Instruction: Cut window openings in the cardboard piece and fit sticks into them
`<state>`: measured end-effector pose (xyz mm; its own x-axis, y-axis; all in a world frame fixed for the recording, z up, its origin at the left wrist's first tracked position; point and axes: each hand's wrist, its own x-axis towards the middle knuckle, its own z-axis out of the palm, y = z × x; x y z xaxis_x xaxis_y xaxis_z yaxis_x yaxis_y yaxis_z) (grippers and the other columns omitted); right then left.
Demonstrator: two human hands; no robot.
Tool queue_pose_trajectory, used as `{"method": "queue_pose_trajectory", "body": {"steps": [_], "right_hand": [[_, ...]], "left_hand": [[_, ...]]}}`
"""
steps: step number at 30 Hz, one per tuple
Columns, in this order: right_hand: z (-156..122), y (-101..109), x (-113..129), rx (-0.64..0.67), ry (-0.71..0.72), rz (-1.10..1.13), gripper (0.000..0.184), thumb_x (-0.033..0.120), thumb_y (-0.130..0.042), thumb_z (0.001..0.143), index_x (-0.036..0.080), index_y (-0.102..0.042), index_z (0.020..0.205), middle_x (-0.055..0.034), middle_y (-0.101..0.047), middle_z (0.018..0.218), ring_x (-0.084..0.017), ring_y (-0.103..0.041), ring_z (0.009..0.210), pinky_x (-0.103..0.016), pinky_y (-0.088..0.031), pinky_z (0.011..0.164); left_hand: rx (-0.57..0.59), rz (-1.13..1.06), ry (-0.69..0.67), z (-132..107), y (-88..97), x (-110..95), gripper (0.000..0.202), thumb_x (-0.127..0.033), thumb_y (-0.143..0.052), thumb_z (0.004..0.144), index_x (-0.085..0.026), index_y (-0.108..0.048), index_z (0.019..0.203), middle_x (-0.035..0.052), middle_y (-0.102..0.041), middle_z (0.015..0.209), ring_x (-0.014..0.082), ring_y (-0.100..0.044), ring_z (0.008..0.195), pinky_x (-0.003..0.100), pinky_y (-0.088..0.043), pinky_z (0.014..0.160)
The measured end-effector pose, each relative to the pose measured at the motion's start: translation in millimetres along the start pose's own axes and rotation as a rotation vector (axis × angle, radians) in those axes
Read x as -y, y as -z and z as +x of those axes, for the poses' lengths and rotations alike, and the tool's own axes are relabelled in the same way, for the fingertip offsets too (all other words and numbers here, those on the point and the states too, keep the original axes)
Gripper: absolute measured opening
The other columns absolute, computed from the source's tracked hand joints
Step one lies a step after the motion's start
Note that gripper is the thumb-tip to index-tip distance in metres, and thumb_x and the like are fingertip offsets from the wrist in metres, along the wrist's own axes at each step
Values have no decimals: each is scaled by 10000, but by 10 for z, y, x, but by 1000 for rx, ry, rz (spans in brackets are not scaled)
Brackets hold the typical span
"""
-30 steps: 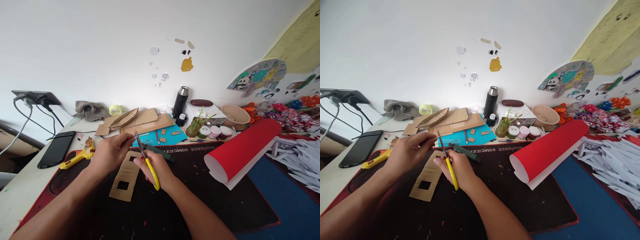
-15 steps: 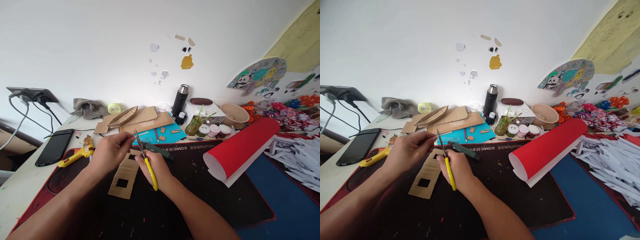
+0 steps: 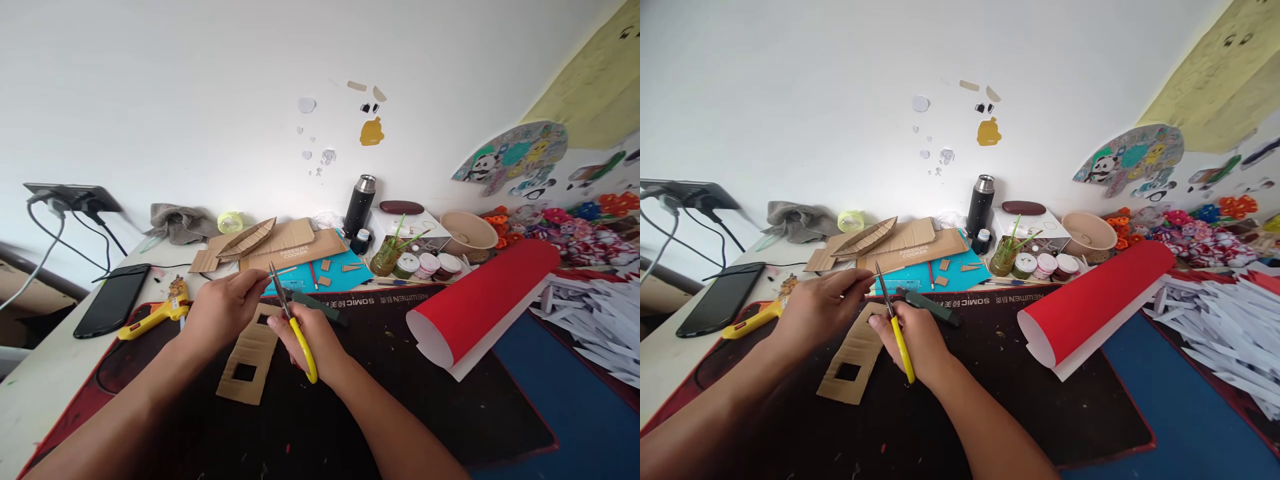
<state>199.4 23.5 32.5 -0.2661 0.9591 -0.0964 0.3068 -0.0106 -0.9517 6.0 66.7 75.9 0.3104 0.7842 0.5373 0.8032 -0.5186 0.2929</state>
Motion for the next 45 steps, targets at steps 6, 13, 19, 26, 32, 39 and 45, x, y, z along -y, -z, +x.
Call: {"method": "queue_pose_trajectory", "body": {"steps": [6, 13, 19, 26, 32, 39, 45], "right_hand": [[-20, -4, -7, 9, 5, -4, 291, 523, -677, 1015, 238, -643, 963, 57, -573, 595, -127, -566, 494, -234, -426, 546], [-21, 1, -1, -17, 64, -58, 283, 496, -645, 1038, 230, -656, 939, 46, -589, 627, -128, -556, 523, -241, -424, 565], [-15, -47, 24, -121, 85, -157, 207, 369, -680, 1008, 212, -708, 876, -9, -702, 743, -159, -615, 658, -264, -425, 635], [-12, -60, 52, -138, 50, -146, 200, 339, -652, 1013, 211, -694, 864, 0, -679, 723, -160, -617, 658, -257, -427, 633], [-24, -13, 38, -47, 64, -89, 229, 419, -645, 1026, 234, -644, 890, 51, -566, 578, -151, -582, 531, -258, -423, 577], [-38, 4, 46, 3, 31, -39, 267, 493, -657, 1027, 241, -639, 939, 65, -558, 566, -133, -561, 495, -247, -431, 557], [-41, -9, 32, -10, 32, -33, 265, 493, -673, 1018, 236, -659, 954, 57, -582, 601, -130, -563, 513, -246, -431, 562]], "left_hand": [[104, -145, 179, 25, 73, -35, 314, -464, -542, 1027, -248, -765, 981, -15, -783, 738, 193, -730, 661, 283, -464, 632], [191, -302, 289, 64, 188, -115, 379, -549, -548, 1009, -248, -755, 911, -27, -732, 645, 179, -689, 584, 284, -477, 597], [178, -250, 249, 53, 163, -113, 336, -500, -553, 1014, -253, -752, 901, -25, -751, 667, 184, -700, 597, 286, -471, 599], [16, 55, 43, 4, 28, -51, 335, -404, -502, 1064, -223, -778, 1012, 55, -821, 885, 231, -752, 729, 310, -470, 635], [-14, 46, -64, 8, 52, -45, 352, -389, -484, 1082, -225, -781, 989, 43, -803, 824, 203, -741, 708, 282, -480, 650], [48, -109, 117, 16, 100, -67, 320, -440, -535, 1039, -250, -782, 969, 4, -797, 753, 188, -728, 642, 282, -473, 616], [80, -223, 209, 40, 154, -113, 315, -492, -574, 1004, -259, -774, 934, -17, -780, 690, 192, -725, 593, 288, -492, 608]]}}
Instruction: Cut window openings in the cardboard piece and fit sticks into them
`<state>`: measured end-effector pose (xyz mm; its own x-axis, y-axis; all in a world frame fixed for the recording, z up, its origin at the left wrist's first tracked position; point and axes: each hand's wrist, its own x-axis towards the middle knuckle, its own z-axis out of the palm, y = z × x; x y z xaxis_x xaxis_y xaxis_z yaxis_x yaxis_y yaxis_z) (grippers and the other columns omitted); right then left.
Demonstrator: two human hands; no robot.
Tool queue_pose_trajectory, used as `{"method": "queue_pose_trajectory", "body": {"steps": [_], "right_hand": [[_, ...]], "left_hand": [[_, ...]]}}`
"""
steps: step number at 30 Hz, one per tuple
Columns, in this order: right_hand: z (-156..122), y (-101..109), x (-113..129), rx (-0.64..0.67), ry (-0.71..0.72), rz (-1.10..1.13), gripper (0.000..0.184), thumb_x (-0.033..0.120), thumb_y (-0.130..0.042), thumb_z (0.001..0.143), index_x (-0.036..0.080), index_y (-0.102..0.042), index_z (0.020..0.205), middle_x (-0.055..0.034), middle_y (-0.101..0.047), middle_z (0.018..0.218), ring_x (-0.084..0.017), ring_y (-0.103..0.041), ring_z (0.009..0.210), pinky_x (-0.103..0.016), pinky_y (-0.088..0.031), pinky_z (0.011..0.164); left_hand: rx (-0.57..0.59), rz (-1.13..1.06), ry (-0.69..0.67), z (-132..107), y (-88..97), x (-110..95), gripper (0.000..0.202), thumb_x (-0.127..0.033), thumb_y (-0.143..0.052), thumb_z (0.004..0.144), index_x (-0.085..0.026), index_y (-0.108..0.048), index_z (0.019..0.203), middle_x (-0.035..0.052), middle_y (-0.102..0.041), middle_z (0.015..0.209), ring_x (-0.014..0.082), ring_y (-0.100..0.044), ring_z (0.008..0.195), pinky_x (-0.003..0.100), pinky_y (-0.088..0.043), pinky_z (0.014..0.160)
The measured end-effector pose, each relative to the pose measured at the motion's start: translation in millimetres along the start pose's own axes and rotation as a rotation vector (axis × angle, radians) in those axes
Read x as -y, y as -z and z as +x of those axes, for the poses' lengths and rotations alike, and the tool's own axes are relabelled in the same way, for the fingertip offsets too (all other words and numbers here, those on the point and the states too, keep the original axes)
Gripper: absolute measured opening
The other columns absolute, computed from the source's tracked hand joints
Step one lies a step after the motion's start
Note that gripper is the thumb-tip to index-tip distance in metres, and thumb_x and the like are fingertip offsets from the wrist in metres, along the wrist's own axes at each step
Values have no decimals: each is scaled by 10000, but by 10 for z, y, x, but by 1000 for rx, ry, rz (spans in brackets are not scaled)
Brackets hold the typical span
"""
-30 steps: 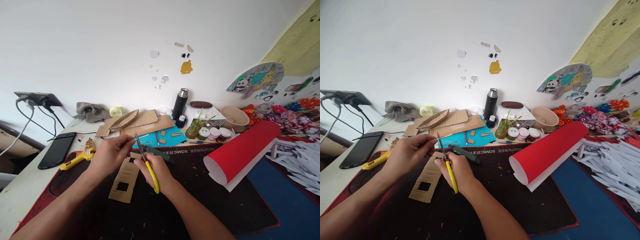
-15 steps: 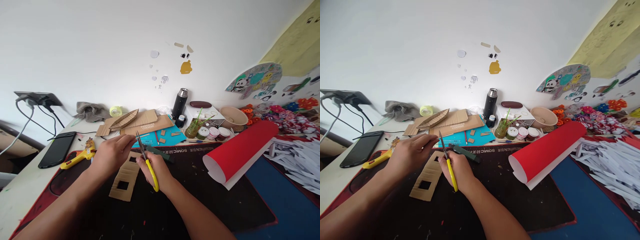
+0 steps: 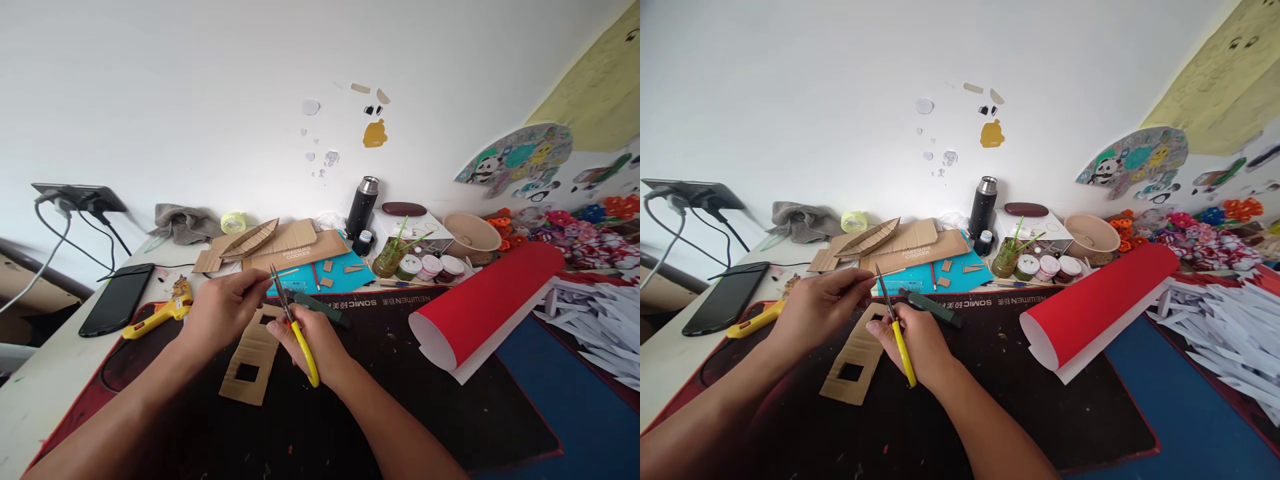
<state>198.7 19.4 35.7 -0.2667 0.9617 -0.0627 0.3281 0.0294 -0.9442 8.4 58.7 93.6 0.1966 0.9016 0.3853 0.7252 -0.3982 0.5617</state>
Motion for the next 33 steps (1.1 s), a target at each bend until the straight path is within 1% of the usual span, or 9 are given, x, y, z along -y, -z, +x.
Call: {"method": "queue_pose_trajectory", "body": {"steps": [5, 9, 11, 16, 19, 22, 26, 29, 33], "right_hand": [[3, -2, 4, -30, 31, -67, 273, 457, -664, 1019, 227, -660, 870, 34, -617, 649, -137, -553, 579, -250, -415, 593], [12, -42, -2, -96, 36, -103, 212, 380, -670, 998, 215, -685, 865, 9, -668, 725, -145, -570, 643, -257, -409, 623], [22, -64, -17, -112, 37, -111, 207, 367, -663, 995, 212, -688, 859, 3, -678, 733, -149, -582, 656, -260, -411, 632], [49, -68, -46, -121, 31, -67, 222, 397, -674, 988, 215, -681, 862, 14, -657, 690, -149, -583, 612, -260, -420, 603], [51, -42, -40, -76, 13, -48, 238, 439, -676, 996, 232, -671, 880, 29, -617, 628, -157, -592, 580, -262, -425, 583], [40, -23, -35, -25, -2, -19, 247, 467, -686, 999, 241, -654, 906, 51, -570, 573, -153, -582, 527, -257, -423, 562], [25, -19, -47, -11, 12, -6, 243, 460, -684, 1009, 239, -638, 919, 66, -551, 572, -132, -555, 488, -245, -415, 551], [21, -12, -45, -5, 21, -8, 235, 459, -689, 1008, 239, -648, 939, 67, -556, 589, -123, -537, 484, -244, -405, 548], [18, 16, -17, -15, 34, -61, 254, 460, -678, 1020, 234, -660, 906, 47, -594, 617, -132, -552, 528, -251, -408, 574]], "left_hand": [[39, -61, 32, -3, 6, -22, 339, -515, -576, 1009, -253, -775, 927, -11, -786, 706, 189, -728, 596, 278, -510, 604], [38, -6, 13, -6, -15, -1, 306, -474, -576, 1011, -252, -769, 927, -22, -774, 698, 180, -723, 612, 272, -500, 620], [15, 58, -2, -4, -36, 15, 286, -454, -579, 1010, -256, -773, 939, -19, -779, 708, 188, -729, 633, 278, -490, 618], [-90, 204, -137, -6, -103, 50, 312, -415, -524, 1057, -245, -781, 1011, 41, -832, 904, 216, -774, 779, 288, -513, 675], [-113, 275, -177, -13, -117, 66, 343, -398, -484, 1068, -240, -780, 996, 51, -821, 855, 223, -770, 744, 294, -488, 635], [-72, 235, -94, -10, -93, 64, 310, -418, -516, 1042, -254, -772, 979, 26, -815, 805, 226, -760, 702, 299, -474, 617], [-1, 42, 29, 9, -44, 30, 284, -456, -570, 1010, -262, -763, 934, -9, -795, 739, 211, -757, 682, 289, -497, 636], [23, -48, 69, 14, -25, 7, 296, -484, -585, 1009, -264, -766, 926, -24, -782, 705, 200, -755, 657, 286, -508, 638], [23, -60, 67, 2, -27, -10, 293, -488, -595, 1008, -262, -763, 924, -33, -783, 714, 190, -757, 660, 284, -507, 645]]}}
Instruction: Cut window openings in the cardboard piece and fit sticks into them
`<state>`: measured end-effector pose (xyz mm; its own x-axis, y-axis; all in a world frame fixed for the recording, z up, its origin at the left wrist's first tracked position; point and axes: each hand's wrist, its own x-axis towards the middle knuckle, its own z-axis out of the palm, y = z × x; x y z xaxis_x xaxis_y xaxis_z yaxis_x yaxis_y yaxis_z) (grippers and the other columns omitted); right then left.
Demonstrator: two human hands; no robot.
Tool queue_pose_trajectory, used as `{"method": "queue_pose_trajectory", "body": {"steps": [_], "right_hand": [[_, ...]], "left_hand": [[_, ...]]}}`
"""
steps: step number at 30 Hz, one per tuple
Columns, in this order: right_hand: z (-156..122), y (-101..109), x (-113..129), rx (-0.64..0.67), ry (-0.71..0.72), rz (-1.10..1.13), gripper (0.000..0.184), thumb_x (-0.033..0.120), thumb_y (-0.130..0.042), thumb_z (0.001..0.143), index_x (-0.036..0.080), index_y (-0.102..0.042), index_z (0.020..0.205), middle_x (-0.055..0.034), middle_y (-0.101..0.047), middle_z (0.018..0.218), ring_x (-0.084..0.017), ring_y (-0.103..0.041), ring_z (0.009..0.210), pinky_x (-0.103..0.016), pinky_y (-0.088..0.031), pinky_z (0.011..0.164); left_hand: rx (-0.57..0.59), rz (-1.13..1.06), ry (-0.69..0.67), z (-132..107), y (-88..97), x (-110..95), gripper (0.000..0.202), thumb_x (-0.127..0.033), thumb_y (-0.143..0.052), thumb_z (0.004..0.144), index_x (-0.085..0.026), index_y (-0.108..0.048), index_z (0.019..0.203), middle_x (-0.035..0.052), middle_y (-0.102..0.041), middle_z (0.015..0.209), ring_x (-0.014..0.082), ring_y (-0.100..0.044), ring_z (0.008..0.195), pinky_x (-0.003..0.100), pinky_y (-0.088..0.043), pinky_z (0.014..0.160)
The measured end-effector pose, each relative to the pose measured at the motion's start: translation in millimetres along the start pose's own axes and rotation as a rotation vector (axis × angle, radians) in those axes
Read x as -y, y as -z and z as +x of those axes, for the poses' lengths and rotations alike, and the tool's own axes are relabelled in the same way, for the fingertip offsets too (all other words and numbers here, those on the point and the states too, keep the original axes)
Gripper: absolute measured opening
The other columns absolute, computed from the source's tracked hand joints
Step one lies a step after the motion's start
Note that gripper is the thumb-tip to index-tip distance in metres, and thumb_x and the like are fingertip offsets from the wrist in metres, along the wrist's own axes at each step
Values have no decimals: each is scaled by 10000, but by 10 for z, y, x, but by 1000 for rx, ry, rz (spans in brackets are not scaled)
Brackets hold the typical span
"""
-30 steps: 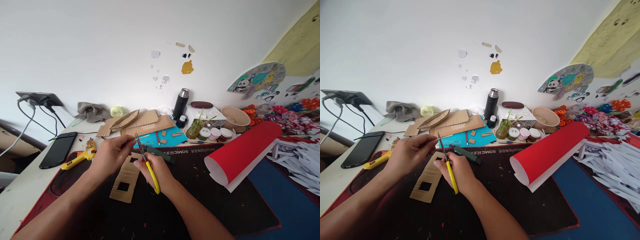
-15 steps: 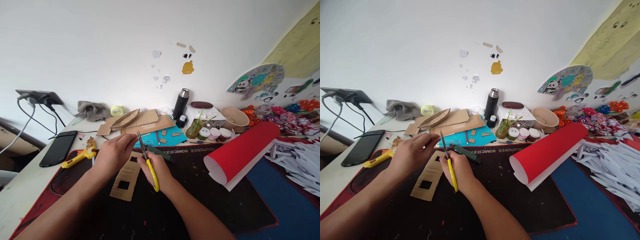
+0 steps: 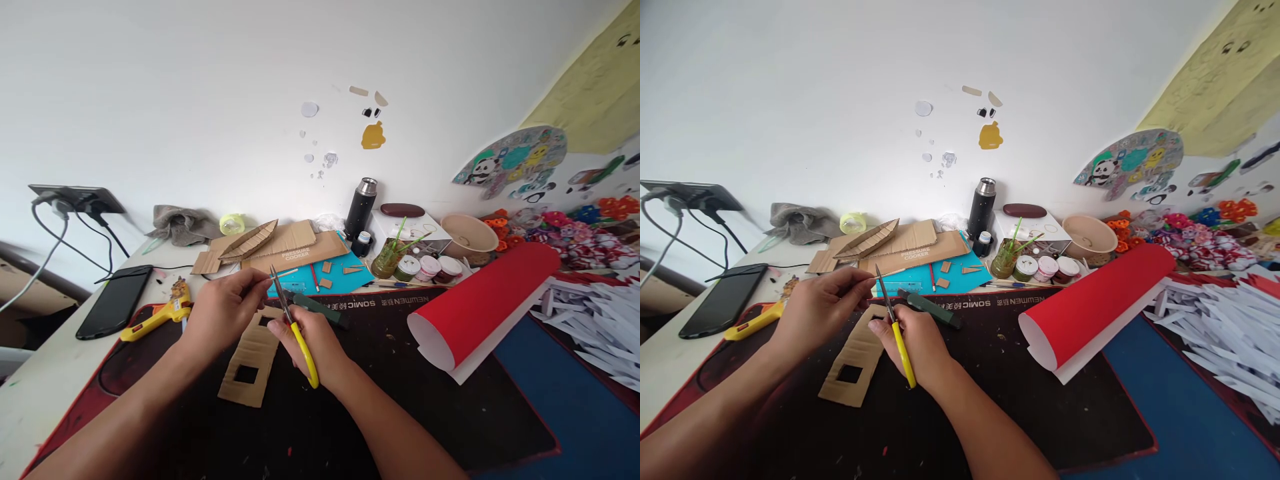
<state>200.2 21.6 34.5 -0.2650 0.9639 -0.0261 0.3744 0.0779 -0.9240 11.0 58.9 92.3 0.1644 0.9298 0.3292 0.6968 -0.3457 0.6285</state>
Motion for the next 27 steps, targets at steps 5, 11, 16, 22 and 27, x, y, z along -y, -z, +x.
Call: {"method": "queue_pose_trajectory", "body": {"steps": [5, 11, 16, 22, 27], "right_hand": [[0, -39, 6, -86, 13, -55, 215, 373, -687, 1001, 216, -687, 854, 1, -694, 733, -156, -615, 663, -257, -430, 640], [22, -109, -43, -123, 11, -24, 200, 351, -679, 985, 214, -659, 839, 6, -677, 718, -147, -583, 637, -252, -416, 617], [13, -56, -11, -40, -21, 31, 261, 451, -710, 985, 235, -628, 864, 48, -575, 605, -134, -538, 531, -249, -390, 555], [-12, -29, 12, 12, -64, 95, 323, 530, -760, 951, 243, -621, 896, 64, -559, 575, -137, -561, 485, -248, -423, 552], [-8, -28, 22, -13, -15, 36, 325, 519, -741, 967, 235, -627, 858, 42, -599, 616, -147, -588, 556, -257, -433, 594]], "left_hand": [[-9, 51, -29, -8, -26, 11, 280, -466, -590, 1013, -256, -755, 929, -35, -770, 694, 184, -738, 640, 280, -487, 631], [-95, 283, -205, -6, -54, 68, 321, -419, -518, 1052, -228, -762, 969, 29, -808, 833, 218, -746, 709, 302, -452, 625], [-74, 292, -194, 0, -36, 76, 343, -412, -484, 1057, -228, -756, 959, 32, -799, 804, 214, -733, 686, 301, -449, 633], [-6, 124, -50, 16, 15, 51, 331, -475, -537, 1013, -244, -766, 955, -3, -790, 750, 199, -726, 667, 292, -455, 639], [28, 23, 11, 27, 36, 17, 325, -490, -564, 991, -250, -768, 911, -14, -777, 719, 192, -735, 676, 282, -467, 648]]}}
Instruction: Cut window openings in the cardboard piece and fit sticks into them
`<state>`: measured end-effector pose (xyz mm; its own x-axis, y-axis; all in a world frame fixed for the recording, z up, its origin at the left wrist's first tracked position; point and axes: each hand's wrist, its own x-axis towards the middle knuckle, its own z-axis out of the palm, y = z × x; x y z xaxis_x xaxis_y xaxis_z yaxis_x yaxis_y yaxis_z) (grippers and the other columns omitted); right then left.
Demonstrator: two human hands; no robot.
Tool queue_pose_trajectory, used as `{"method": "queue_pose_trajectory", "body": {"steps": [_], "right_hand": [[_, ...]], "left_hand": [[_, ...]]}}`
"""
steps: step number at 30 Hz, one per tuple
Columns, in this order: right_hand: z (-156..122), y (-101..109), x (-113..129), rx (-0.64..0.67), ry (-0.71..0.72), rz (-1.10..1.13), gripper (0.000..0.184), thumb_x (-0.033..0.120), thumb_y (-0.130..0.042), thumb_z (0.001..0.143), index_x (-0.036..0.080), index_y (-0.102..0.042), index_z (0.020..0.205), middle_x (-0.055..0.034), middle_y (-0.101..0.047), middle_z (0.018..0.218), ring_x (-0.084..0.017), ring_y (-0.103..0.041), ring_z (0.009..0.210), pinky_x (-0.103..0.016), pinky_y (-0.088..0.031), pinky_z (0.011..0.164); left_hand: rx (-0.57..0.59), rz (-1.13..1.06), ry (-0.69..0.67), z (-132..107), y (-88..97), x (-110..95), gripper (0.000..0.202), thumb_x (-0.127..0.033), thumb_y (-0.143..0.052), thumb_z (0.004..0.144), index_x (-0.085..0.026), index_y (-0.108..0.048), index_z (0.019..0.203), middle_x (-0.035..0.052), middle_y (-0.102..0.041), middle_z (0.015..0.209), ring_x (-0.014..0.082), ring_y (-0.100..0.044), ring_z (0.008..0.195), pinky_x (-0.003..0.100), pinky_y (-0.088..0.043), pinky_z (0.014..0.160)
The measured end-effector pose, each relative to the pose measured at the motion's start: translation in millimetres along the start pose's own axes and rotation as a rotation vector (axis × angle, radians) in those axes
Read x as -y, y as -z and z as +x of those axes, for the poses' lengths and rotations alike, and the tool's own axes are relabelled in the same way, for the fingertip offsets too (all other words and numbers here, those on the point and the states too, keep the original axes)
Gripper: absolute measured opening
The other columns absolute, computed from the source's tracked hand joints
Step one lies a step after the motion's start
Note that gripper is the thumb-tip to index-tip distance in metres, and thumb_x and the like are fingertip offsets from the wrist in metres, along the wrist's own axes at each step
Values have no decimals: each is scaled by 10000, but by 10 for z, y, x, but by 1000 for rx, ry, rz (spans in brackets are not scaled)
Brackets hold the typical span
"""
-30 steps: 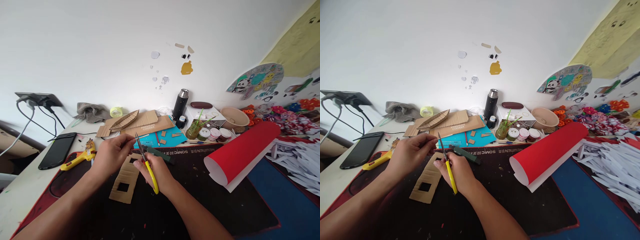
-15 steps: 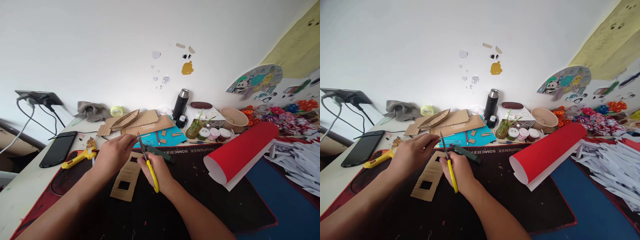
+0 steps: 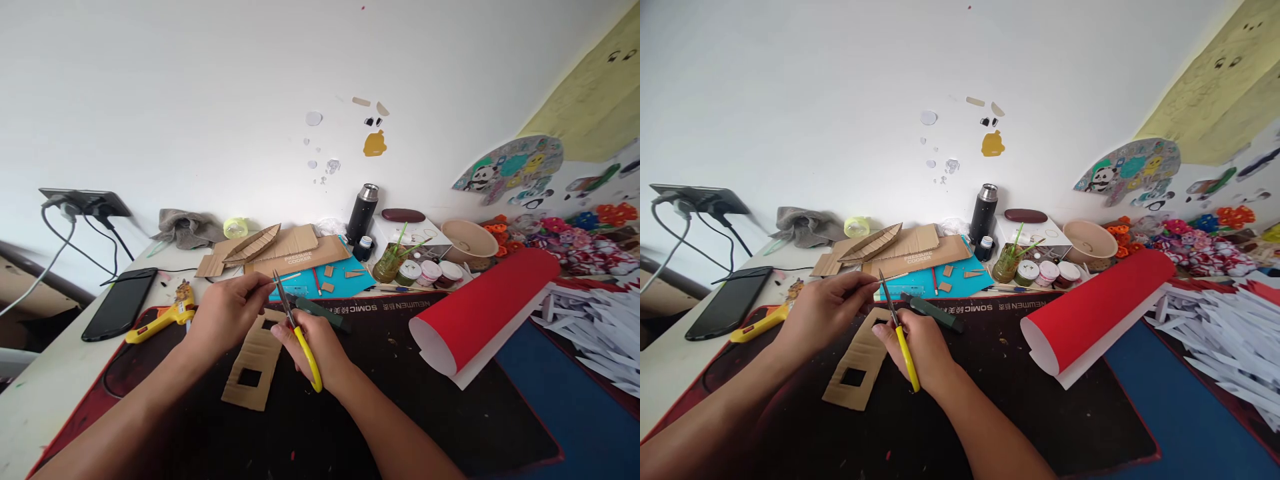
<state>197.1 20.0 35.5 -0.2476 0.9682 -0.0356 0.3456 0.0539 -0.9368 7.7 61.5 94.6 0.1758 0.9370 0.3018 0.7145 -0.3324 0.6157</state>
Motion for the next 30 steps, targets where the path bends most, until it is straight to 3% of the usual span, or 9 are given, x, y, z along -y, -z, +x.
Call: {"method": "queue_pose_trajectory", "body": {"steps": [9, 20, 26, 30], "right_hand": [[15, -120, -75, -104, 29, -76, 195, 366, -654, 998, 220, -684, 871, 1, -680, 733, -150, -580, 635, -263, -409, 620], [0, -10, 2, 28, 5, 12, 252, 456, -721, 972, 242, -614, 890, 60, -566, 588, -141, -573, 528, -253, -424, 587], [-7, 2, 3, -35, 36, -59, 299, 461, -714, 975, 228, -614, 815, 26, -627, 673, -152, -598, 626, -256, -428, 622], [-2, -54, -35, -71, 39, -98, 221, 392, -683, 994, 214, -690, 865, 6, -682, 730, -152, -598, 654, -261, -422, 632]], "left_hand": [[-32, 134, -24, -6, -33, -33, 333, -477, -536, 986, -244, -766, 923, -2, -771, 712, 208, -713, 663, 299, -426, 636], [77, -11, 38, 5, 73, -40, 381, -545, -527, 1011, -253, -738, 885, -45, -695, 614, 174, -656, 574, 282, -432, 622], [122, -46, 79, 4, 79, -60, 421, -584, -515, 1010, -246, -724, 871, -32, -701, 614, 184, -666, 580, 288, -441, 598], [112, -19, 58, 5, 74, -63, 399, -551, -518, 1010, -246, -737, 873, -32, -706, 603, 178, -656, 550, 290, -441, 584]]}}
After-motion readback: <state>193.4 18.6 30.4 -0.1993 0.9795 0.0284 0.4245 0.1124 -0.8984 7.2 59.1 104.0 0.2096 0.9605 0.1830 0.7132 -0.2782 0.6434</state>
